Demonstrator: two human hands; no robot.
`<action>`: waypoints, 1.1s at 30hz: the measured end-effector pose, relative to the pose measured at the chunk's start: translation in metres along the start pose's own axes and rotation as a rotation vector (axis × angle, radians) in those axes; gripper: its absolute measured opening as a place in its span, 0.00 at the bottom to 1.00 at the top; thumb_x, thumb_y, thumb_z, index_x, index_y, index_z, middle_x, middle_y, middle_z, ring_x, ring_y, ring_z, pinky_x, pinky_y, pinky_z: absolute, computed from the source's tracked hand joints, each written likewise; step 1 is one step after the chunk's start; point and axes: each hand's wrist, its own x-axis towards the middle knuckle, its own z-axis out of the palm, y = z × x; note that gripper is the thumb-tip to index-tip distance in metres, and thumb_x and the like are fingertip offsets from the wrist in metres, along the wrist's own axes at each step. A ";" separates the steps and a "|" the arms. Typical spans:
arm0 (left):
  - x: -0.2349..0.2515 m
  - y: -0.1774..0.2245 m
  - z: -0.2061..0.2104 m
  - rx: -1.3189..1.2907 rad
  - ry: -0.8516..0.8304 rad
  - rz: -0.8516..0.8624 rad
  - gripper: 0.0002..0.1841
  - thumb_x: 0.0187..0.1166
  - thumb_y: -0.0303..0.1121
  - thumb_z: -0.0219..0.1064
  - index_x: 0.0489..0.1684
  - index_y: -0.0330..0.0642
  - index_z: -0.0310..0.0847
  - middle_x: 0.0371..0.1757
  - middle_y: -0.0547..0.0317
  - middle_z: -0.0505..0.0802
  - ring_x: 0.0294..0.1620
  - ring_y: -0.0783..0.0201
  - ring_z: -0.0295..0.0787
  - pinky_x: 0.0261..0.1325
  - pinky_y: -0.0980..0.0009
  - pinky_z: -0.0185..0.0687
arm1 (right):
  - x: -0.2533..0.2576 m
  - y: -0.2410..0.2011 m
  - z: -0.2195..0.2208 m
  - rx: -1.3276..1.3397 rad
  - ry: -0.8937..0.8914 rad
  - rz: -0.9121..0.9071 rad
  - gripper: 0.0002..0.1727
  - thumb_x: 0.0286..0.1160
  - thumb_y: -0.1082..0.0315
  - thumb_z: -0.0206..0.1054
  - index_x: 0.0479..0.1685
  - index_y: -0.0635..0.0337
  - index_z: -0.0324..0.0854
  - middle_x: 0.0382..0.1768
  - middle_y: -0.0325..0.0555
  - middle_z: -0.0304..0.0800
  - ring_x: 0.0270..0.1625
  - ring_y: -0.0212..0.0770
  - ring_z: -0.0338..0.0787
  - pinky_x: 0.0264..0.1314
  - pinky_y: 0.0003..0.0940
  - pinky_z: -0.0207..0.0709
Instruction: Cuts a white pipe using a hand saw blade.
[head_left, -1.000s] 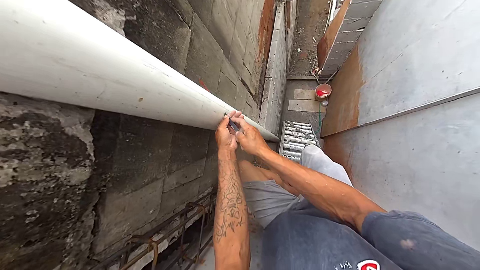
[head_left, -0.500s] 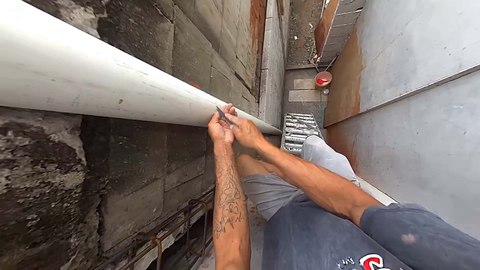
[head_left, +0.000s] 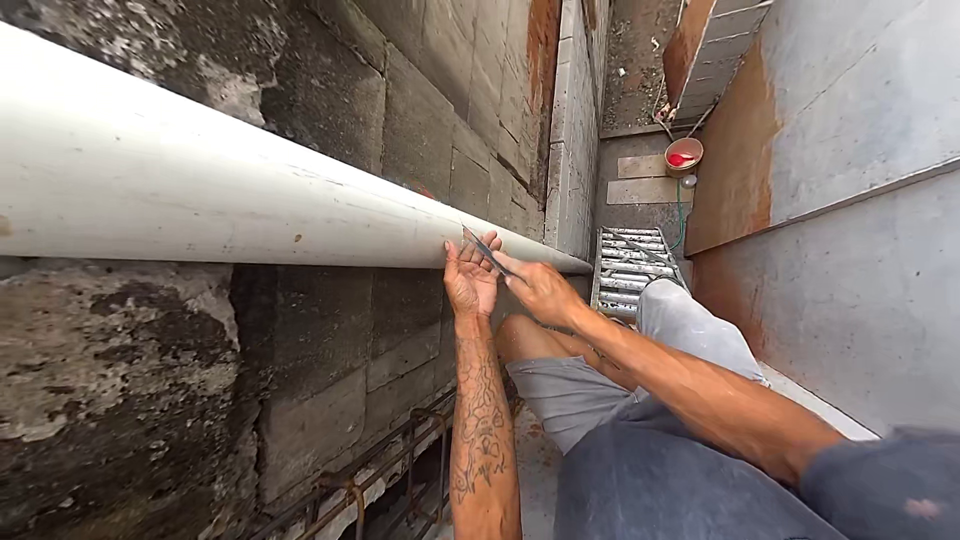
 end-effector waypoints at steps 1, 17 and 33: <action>-0.001 0.001 -0.002 0.037 0.027 -0.020 0.38 0.89 0.66 0.35 0.67 0.43 0.79 0.59 0.53 0.94 0.58 0.58 0.93 0.61 0.58 0.87 | -0.006 0.002 -0.001 0.007 -0.012 0.026 0.26 0.90 0.69 0.52 0.87 0.55 0.70 0.44 0.60 0.92 0.44 0.55 0.90 0.54 0.54 0.80; -0.042 0.213 0.061 1.800 0.755 1.607 0.25 0.82 0.56 0.63 0.77 0.65 0.82 0.82 0.44 0.78 0.87 0.38 0.64 0.82 0.30 0.47 | 0.014 -0.002 0.012 0.074 0.031 -0.001 0.27 0.89 0.69 0.51 0.87 0.55 0.70 0.44 0.58 0.92 0.40 0.53 0.90 0.49 0.54 0.83; -0.032 0.212 0.030 1.804 0.653 1.793 0.12 0.81 0.40 0.68 0.54 0.54 0.95 0.66 0.56 0.92 0.76 0.49 0.79 0.73 0.43 0.62 | 0.026 0.009 0.012 0.210 -0.028 0.059 0.27 0.90 0.69 0.51 0.87 0.53 0.70 0.31 0.52 0.87 0.26 0.43 0.79 0.35 0.43 0.77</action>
